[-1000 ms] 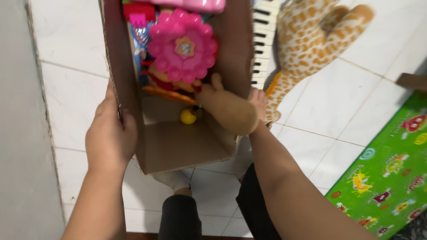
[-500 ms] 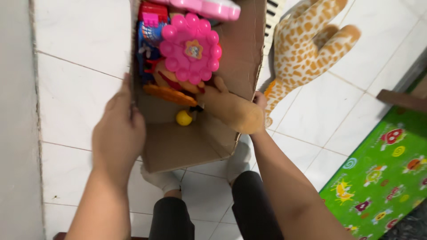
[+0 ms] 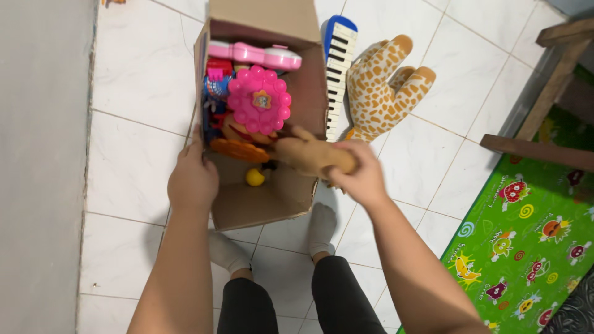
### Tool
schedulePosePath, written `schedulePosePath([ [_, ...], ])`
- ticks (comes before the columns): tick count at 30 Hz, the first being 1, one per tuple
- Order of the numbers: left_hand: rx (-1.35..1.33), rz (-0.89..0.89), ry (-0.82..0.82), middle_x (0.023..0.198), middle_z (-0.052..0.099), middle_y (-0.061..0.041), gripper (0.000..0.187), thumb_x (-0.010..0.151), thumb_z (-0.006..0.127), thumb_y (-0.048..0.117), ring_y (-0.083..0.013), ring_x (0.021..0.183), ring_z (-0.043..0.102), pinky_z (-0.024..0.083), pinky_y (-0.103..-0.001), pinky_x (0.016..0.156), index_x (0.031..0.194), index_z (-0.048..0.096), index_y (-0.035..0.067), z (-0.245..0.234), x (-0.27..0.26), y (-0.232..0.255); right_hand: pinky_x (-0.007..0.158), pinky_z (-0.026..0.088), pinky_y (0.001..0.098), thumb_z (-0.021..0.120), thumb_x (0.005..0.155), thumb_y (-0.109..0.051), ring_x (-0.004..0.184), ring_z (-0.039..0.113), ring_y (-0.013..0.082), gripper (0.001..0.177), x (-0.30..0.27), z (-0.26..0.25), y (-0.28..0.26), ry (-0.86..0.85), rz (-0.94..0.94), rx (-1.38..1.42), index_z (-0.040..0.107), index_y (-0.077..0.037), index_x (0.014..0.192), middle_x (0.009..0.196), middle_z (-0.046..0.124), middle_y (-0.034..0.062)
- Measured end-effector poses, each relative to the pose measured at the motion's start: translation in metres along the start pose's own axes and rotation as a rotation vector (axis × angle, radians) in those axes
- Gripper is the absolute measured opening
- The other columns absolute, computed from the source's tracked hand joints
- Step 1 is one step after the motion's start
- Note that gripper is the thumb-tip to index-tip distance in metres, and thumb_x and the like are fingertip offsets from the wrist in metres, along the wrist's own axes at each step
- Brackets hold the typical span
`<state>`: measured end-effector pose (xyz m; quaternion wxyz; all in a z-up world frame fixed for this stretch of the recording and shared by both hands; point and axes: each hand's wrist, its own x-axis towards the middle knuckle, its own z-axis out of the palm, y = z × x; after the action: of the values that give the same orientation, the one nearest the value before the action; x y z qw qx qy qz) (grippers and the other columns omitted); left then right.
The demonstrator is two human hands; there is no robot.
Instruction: The person empties a box of toys onto the floor, organizes several cardboard boxes on a table, and then begins sorting various toy vehicles into the boxes.
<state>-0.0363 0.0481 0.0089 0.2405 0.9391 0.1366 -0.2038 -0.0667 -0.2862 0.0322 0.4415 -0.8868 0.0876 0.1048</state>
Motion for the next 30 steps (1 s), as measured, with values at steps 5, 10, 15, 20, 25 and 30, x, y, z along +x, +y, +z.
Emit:
schedulePosePath([
  [5, -0.041, -0.006, -0.003, 0.128, 0.066, -0.015, 0.067, 0.095, 0.053, 0.011, -0.0377, 0.105, 0.067, 0.055, -0.049, 0.084, 0.159, 0.040, 0.023, 0.008, -0.005, -0.012, 0.103, 0.055, 0.0379, 0.056, 0.074, -0.001, 0.112, 0.064, 0.0244, 0.043, -0.019, -0.077, 0.043, 0.425, 0.167, 0.558, 0.062, -0.003, 0.117, 0.118, 0.065, 0.0121],
  [10, -0.061, -0.019, -0.042, 0.125, 0.066, -0.015, 0.067, 0.096, 0.052, 0.010, -0.0367, 0.105, 0.067, 0.055, -0.049, 0.084, 0.161, 0.039, 0.022, 0.011, -0.007, -0.015, 0.102, 0.056, 0.0408, 0.050, 0.086, -0.006, 0.111, 0.063, 0.0261, 0.033, -0.017, -0.080, 0.098, 0.637, 0.256, 1.089, 0.054, -0.005, 0.119, 0.117, 0.063, 0.0121],
  [15, -0.041, 0.034, -0.041, 0.127, 0.065, -0.014, 0.070, 0.092, 0.055, 0.010, -0.0373, 0.103, 0.067, 0.056, -0.049, 0.081, 0.159, 0.039, 0.021, 0.007, -0.009, -0.014, 0.077, 0.052, 0.0394, 0.057, 0.082, -0.014, 0.088, 0.058, 0.0235, 0.037, 0.010, -0.011, 0.121, 0.534, 0.749, 0.797, 0.055, -0.009, 0.119, 0.107, 0.063, 0.0092],
  [20, -0.001, 0.034, -0.057, 0.128, 0.064, -0.013, 0.071, 0.091, 0.057, 0.011, -0.0368, 0.102, 0.067, 0.056, -0.050, 0.079, 0.159, 0.039, 0.022, 0.002, -0.005, -0.012, 0.091, 0.051, 0.0370, 0.071, 0.090, -0.010, 0.106, 0.059, 0.0254, 0.040, 0.031, 0.065, 0.070, 0.585, 0.123, -0.068, 0.054, -0.001, 0.125, 0.117, 0.056, 0.0141],
  [25, 0.025, 0.046, -0.062, 0.128, 0.064, -0.012, 0.073, 0.090, 0.057, 0.011, -0.0371, 0.098, 0.068, 0.056, -0.049, 0.077, 0.159, 0.038, 0.022, -0.002, -0.004, -0.007, 0.093, 0.054, 0.0380, 0.075, 0.084, -0.018, 0.105, 0.063, 0.0246, 0.044, 0.051, 0.155, 0.027, 0.192, 0.099, 0.081, 0.057, 0.000, 0.121, 0.116, 0.060, 0.0145],
  [30, -0.009, 0.081, -0.018, 0.127, 0.065, -0.011, 0.073, 0.089, 0.057, 0.010, -0.0365, 0.095, 0.069, 0.057, -0.049, 0.074, 0.159, 0.037, 0.021, -0.003, -0.004, -0.012, 0.079, 0.047, 0.0357, 0.081, 0.087, -0.032, 0.089, 0.057, 0.0174, 0.053, 0.085, 0.207, 0.062, 0.140, 1.007, 0.537, 0.054, -0.003, 0.122, 0.112, 0.064, 0.0110],
])
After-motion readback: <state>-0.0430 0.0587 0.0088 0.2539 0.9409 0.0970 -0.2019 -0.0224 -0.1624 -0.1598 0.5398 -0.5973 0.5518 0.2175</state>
